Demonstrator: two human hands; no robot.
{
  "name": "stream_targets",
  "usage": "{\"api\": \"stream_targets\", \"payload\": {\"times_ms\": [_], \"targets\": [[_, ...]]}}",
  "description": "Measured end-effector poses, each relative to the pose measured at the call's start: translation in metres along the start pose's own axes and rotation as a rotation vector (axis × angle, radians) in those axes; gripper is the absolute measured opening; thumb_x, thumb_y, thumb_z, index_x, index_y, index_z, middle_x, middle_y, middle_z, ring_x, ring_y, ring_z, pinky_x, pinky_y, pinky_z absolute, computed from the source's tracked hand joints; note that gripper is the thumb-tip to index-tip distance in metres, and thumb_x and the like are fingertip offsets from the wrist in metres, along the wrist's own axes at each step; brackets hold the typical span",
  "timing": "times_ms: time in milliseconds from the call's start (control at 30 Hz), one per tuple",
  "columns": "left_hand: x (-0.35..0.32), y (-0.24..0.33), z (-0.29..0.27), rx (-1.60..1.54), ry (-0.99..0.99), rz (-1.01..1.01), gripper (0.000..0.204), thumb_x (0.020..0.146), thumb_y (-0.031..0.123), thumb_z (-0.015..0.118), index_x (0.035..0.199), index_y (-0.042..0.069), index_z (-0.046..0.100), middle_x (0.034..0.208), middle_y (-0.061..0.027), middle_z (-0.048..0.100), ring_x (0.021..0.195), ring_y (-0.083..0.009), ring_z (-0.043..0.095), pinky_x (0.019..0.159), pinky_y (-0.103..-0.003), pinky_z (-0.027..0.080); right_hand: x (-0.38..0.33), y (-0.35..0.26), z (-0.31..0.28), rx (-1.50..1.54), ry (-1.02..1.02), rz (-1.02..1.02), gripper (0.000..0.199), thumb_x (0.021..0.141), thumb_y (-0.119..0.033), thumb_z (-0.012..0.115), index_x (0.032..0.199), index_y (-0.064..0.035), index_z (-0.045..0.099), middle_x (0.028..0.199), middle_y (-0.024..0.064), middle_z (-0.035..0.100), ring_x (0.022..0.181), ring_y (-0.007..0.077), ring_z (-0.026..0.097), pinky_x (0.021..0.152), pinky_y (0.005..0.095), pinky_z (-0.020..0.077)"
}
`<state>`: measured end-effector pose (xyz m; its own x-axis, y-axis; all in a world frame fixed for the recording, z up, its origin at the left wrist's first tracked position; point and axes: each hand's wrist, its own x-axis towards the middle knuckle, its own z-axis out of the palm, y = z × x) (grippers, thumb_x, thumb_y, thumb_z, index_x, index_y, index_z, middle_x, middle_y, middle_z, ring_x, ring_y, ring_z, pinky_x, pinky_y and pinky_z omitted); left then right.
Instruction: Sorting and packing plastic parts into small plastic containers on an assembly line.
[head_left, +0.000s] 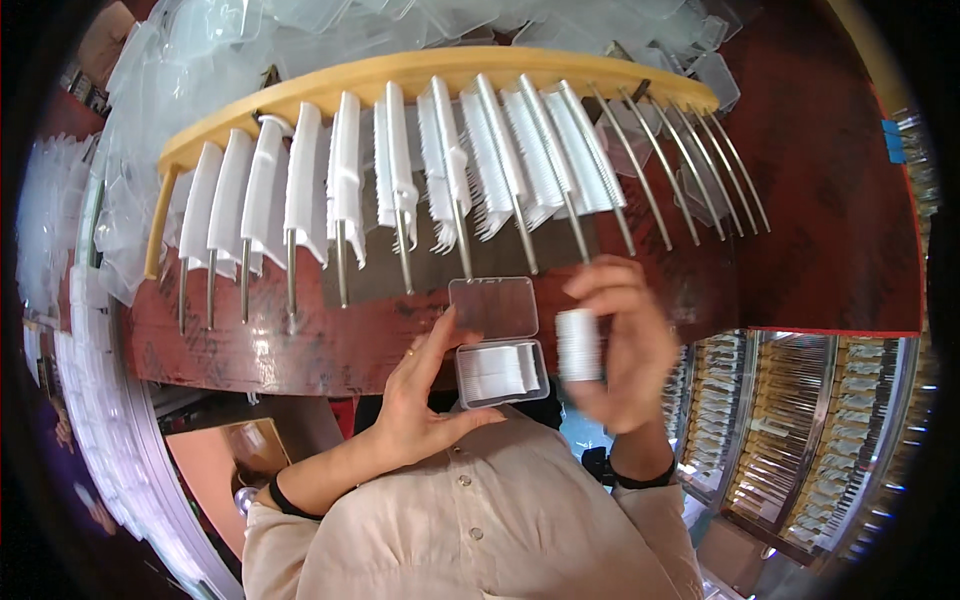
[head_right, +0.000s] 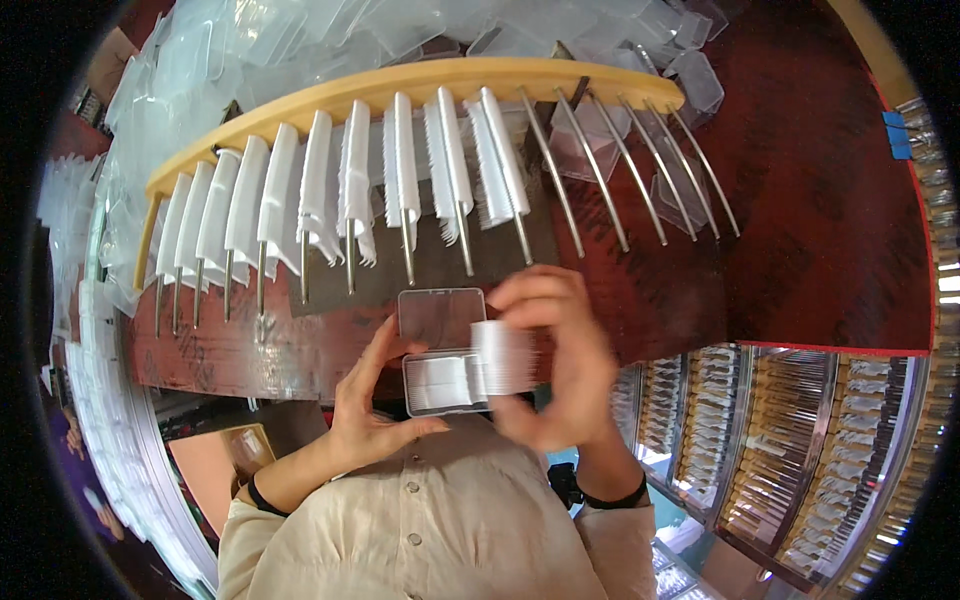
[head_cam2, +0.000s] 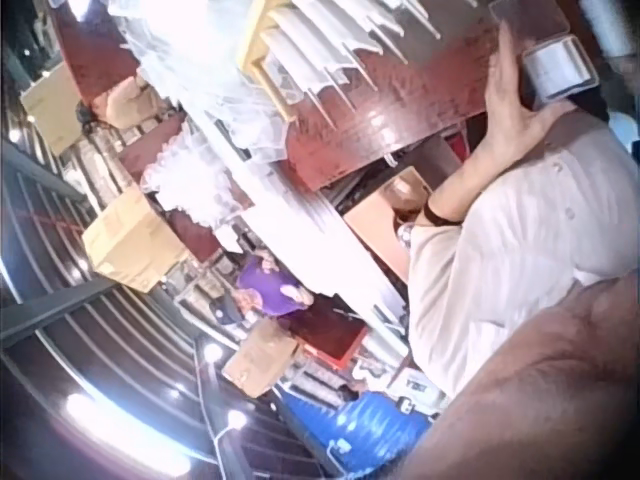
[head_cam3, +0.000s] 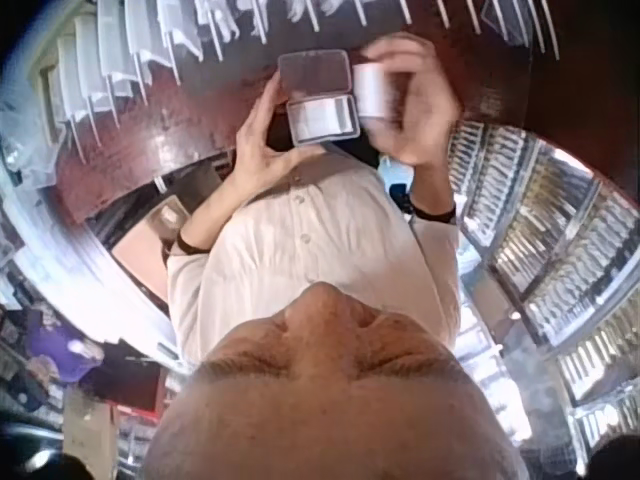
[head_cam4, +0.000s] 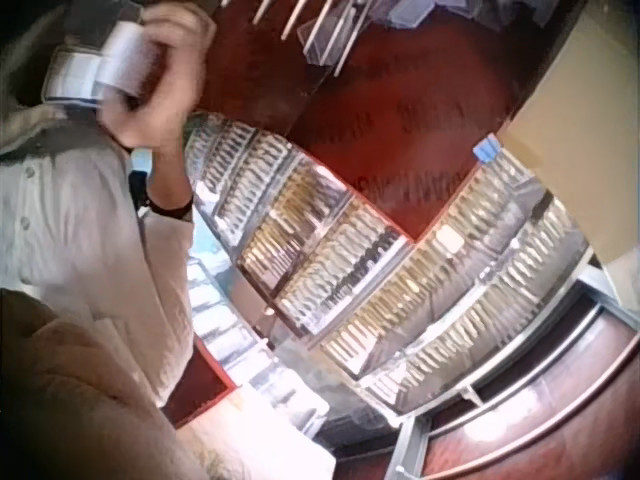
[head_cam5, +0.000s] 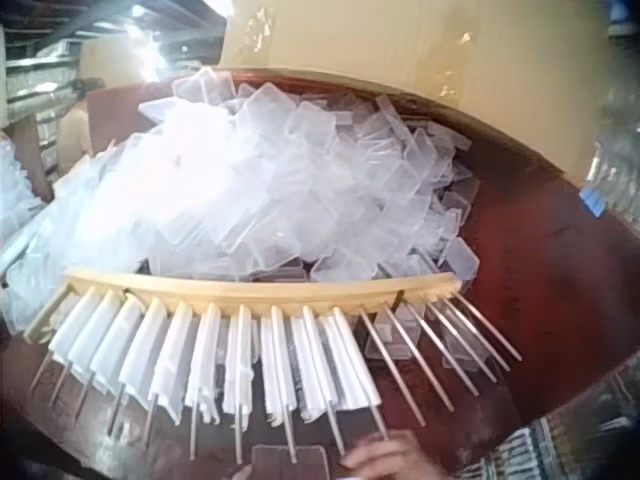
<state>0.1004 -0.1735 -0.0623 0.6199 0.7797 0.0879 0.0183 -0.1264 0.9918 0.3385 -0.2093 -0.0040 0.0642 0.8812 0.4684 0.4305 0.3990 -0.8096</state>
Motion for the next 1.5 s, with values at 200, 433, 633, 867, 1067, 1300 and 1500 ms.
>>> {"api": "stream_targets", "payload": {"times_ms": [200, 433, 633, 867, 1067, 1300, 1500], "targets": [[-0.013, 0.002, -0.007, 0.521, 0.019, 0.251, 0.102, 0.069, 0.025, 0.087, 0.145, -0.011, 0.029, 0.122, -0.0198, 0.061, 0.107, -0.0359, 0.060, 0.092, -0.045, 0.048, -0.020, -0.010, 0.040, -0.302, -0.259, 0.132, 0.071, 0.063, -0.021, 0.087, 0.123, 0.0011, 0.055, 0.138, 0.0202, 0.045, 0.126, 0.0404, 0.046, 0.100, 0.0491, 0.0400], [-0.020, -0.023, -0.014, 0.842, 0.059, 0.639, 0.084, 0.080, 0.025, 0.081, 0.137, -0.011, 0.032, 0.121, -0.0333, 0.056, 0.102, -0.0390, 0.065, 0.077, -0.040, 0.059, 0.011, 0.021, 0.049, 0.114, -0.089, 0.446, 0.026, 0.077, -0.011, 0.080, 0.100, -0.0016, 0.071, 0.097, 0.0108, 0.068, 0.083, 0.0204, 0.067, 0.072, 0.0285, 0.0527], [-0.023, -0.028, -0.015, 0.678, 0.152, 0.706, 0.065, 0.079, 0.010, 0.077, 0.133, -0.005, 0.044, 0.127, -0.0355, 0.048, 0.104, -0.0438, 0.063, 0.084, -0.045, 0.059, -0.039, -0.009, 0.035, -0.070, -0.442, -0.019, 0.018, 0.077, -0.004, 0.072, 0.095, -0.0001, 0.072, 0.107, 0.0091, 0.070, 0.117, 0.0325, 0.059, 0.097, 0.0432, 0.0511], [-0.017, -0.008, -0.009, 0.960, -0.019, 0.635, 0.049, 0.074, 0.008, 0.069, 0.120, -0.003, 0.060, 0.129, -0.0281, 0.055, 0.108, -0.0392, 0.062, 0.084, -0.047, 0.055, -0.059, 0.011, 0.036, -0.611, -0.371, -0.756, 0.023, 0.079, -0.007, 0.067, 0.095, 0.0096, 0.067, 0.111, 0.0252, 0.064, 0.101, 0.0383, 0.068, 0.067, 0.0369, 0.0593], [0.010, 0.013, 0.006, 0.953, 0.014, 0.489, 0.057, 0.072, 0.015, 0.070, 0.127, 0.003, 0.060, 0.129, -0.0120, 0.060, 0.108, -0.0261, 0.054, 0.089, -0.042, 0.036, -0.043, 0.015, 0.032, -0.415, -0.353, -0.378, 0.030, 0.081, -0.011, 0.074, 0.103, 0.0067, 0.066, 0.110, 0.0235, 0.066, 0.099, 0.0338, 0.069, 0.074, 0.0359, 0.0585], [-0.044, 0.026, -0.079, 0.846, 0.383, 0.615, 0.046, 0.080, 0.031, 0.076, 0.116, 0.004, 0.066, 0.098, -0.0021, 0.071, 0.073, -0.0186, 0.053, 0.067, -0.034, 0.036, 0.008, 0.136, -0.211, -1.348, -0.228, 0.045, 0.075, 0.074, 0.004, 0.059, 0.145, 0.0055, 0.035, 0.149, 0.0274, 0.036, 0.141, 0.0428, 0.031, 0.117, 0.0508, 0.0201], [-0.276, 0.060, -0.185, 1.441, 1.439, -0.038, 0.046, 0.074, 0.003, 0.076, 0.118, 0.001, 0.061, 0.106, -0.0155, 0.066, 0.090, -0.0314, 0.063, 0.085, -0.042, 0.049, 0.030, 0.164, -0.221, -1.400, -0.317, 0.433, 0.057, 0.082, -0.003, 0.062, 0.138, -0.0033, 0.049, 0.149, 0.0238, 0.039, 0.140, 0.0376, 0.034, 0.114, 0.0468, 0.0294]]}}
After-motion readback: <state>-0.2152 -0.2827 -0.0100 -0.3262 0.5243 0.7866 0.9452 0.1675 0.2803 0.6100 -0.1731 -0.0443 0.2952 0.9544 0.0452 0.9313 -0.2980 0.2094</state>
